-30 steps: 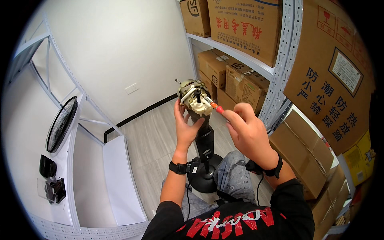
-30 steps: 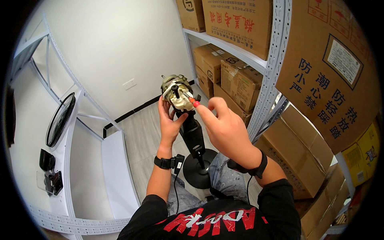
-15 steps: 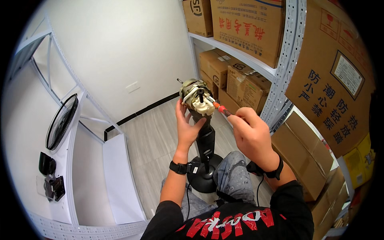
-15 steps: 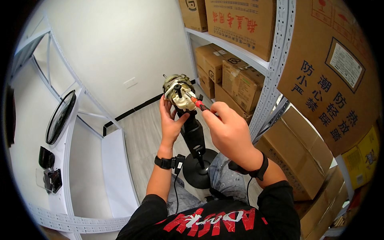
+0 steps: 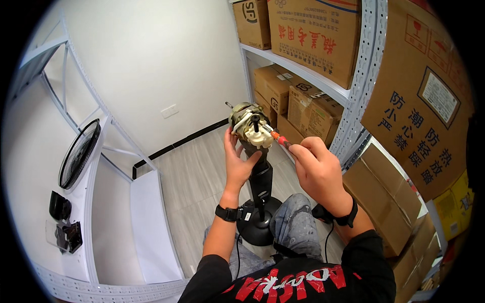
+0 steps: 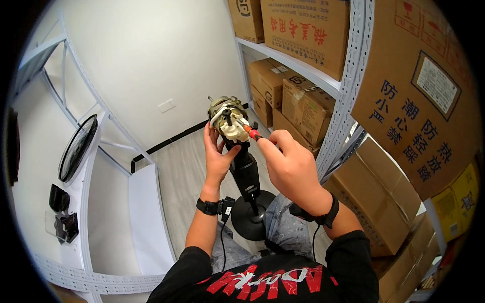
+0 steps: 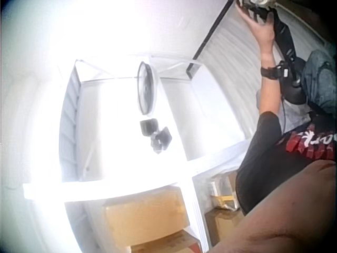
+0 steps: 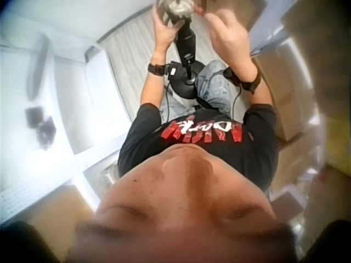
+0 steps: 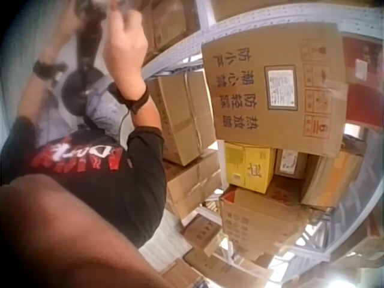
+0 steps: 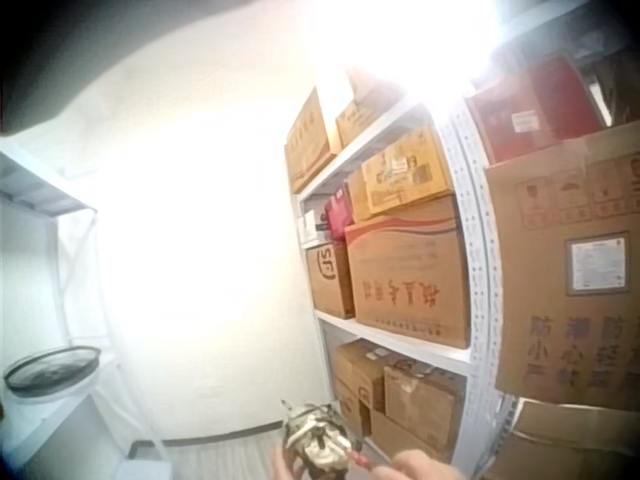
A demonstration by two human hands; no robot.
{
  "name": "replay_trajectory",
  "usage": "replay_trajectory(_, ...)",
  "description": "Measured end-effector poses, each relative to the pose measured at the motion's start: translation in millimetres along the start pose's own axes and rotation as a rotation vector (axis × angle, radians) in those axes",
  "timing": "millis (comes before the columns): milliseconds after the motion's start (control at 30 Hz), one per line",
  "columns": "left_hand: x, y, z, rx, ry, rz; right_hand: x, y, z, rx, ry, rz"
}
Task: The person uses a screwdriver to adjust and tighten screws on a fan motor assembly. They manipulate the motor housing and internal components while seated on the floor.
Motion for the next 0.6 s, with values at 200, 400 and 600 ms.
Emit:
replay_trajectory(200, 0, 1, 0, 0.003, 0.008, 0.009, -1, -2, 1, -0.038, -0.033, -0.055)
replay_trajectory(400, 0, 1, -1, 0.005, -0.006, 0.007, -2, -3, 1, 0.018, -0.008, 0.031)
replay_trajectory(600, 3, 1, -1, 0.004, 0.000, 0.003, -6, -2, -5, 0.020, -0.031, -0.049)
Point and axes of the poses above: each hand's wrist, its own z-axis towards the middle knuckle, its own y-axis out of the back of the hand, x = y × z, the point moved 2 cm from there along z, towards the middle knuckle, and after that the axes turned 7 degrees about -y, right-handed, at the moved point
